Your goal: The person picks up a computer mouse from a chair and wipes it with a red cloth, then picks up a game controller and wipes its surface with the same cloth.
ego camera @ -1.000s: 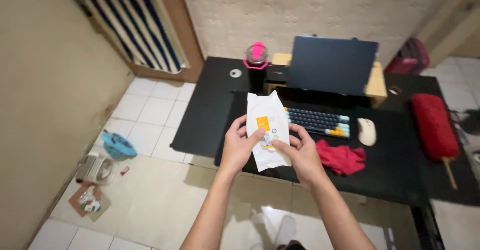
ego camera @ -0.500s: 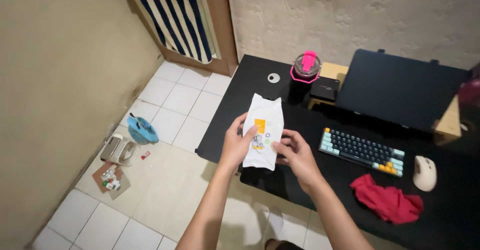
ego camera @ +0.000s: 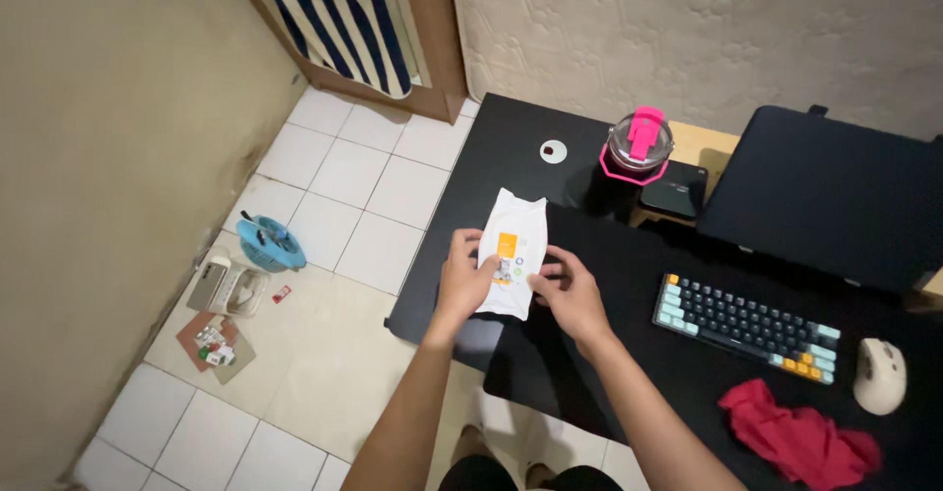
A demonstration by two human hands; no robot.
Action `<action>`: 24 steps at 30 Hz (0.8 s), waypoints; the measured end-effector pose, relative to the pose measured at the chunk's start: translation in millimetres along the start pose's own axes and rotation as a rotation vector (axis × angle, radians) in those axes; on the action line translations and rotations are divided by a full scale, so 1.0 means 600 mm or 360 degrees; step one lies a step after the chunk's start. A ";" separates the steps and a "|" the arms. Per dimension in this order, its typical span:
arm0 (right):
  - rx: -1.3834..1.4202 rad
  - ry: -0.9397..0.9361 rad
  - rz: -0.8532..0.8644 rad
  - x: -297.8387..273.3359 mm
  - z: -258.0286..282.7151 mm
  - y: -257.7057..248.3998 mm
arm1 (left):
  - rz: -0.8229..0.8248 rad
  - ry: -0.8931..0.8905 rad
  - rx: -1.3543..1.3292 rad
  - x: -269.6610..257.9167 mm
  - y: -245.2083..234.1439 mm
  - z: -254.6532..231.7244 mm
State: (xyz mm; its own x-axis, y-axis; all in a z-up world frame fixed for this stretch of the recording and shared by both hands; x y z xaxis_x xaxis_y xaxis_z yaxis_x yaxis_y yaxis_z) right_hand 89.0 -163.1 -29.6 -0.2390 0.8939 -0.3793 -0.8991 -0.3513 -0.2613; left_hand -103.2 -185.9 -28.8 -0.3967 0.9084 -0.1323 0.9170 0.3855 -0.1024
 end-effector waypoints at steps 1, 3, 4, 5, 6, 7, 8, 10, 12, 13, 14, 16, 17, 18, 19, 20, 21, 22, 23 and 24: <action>0.0008 0.0016 -0.0013 0.013 0.000 0.006 | 0.0019 -0.0010 0.0005 0.018 0.000 0.014; -0.0061 0.0123 -0.0044 0.040 -0.005 0.017 | 0.0057 -0.0047 -0.0002 0.053 0.000 0.047; -0.0051 0.0144 -0.0062 0.053 -0.006 0.021 | 0.0084 -0.0057 0.0004 0.071 0.001 0.064; -0.0070 0.0184 -0.0064 0.067 -0.007 0.026 | 0.0093 -0.0026 0.0095 0.089 0.002 0.079; -0.0088 0.0225 -0.0066 0.081 -0.008 0.032 | 0.0103 0.0007 0.0185 0.107 0.002 0.094; -0.0078 0.0248 -0.0085 0.093 -0.009 0.037 | 0.0133 -0.0004 0.0189 0.124 0.003 0.113; -0.0099 0.0323 -0.0097 0.105 -0.014 0.042 | 0.0173 -0.0030 0.0289 0.141 0.004 0.133; -0.0116 0.0408 -0.0123 0.134 -0.020 0.048 | 0.0231 -0.0055 0.0387 0.175 0.012 0.170; -0.0116 0.0481 -0.0155 0.160 -0.031 0.056 | 0.0240 0.0061 0.0387 0.201 0.016 0.194; -0.0110 0.0502 -0.0164 0.174 -0.038 0.059 | 0.0260 0.0049 0.0389 0.212 0.016 0.207; -0.0101 0.0504 -0.0145 0.188 -0.045 0.063 | 0.0310 0.0069 0.0360 0.221 0.018 0.216; -0.0087 0.0528 -0.0132 0.201 -0.061 0.070 | 0.0377 0.0074 0.0330 0.229 0.019 0.229; -0.0098 0.0526 -0.0082 0.209 -0.066 0.073 | 0.0426 0.0094 0.0527 0.235 0.021 0.232; -0.0108 0.0524 -0.0032 0.216 -0.071 0.078 | 0.0474 0.0116 0.0725 0.240 0.023 0.234; -0.0105 0.0529 -0.0043 0.221 -0.077 0.079 | 0.0486 0.0118 0.0723 0.244 0.023 0.235; -0.0210 0.0540 -0.0034 0.221 -0.085 0.082 | 0.0510 0.0122 0.0689 0.243 0.022 0.237; -0.0316 0.0553 -0.0020 0.219 -0.094 0.087 | 0.0532 0.0122 0.0658 0.241 0.020 0.239; -0.0313 0.0559 -0.0026 0.220 -0.103 0.090 | 0.0541 0.0121 0.0657 0.238 0.021 0.242; -0.0363 0.0507 -0.0102 0.221 -0.106 0.088 | 0.0516 0.0135 0.0578 0.235 0.019 0.241; -0.0412 0.0455 -0.0178 0.222 -0.109 0.087 | 0.0491 0.0149 0.0499 0.232 0.016 0.239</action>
State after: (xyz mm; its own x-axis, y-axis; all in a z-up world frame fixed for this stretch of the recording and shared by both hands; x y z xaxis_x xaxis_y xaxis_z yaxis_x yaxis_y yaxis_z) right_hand 34.4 -80.4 -151.5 -0.0005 0.8297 -0.5582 -0.7827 -0.3477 -0.5162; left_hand -155.8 -78.8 -189.8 -0.0877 0.9894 -0.1156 0.9290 0.0394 -0.3679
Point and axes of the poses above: each hand's wrist, its own x-axis towards the middle knuckle, its own y-axis out of the palm, z = x × y, the point moved 6 cm from there along x, towards the middle knuckle, and after that the axes turned 12 degrees about -x, right-handed, at the moved point
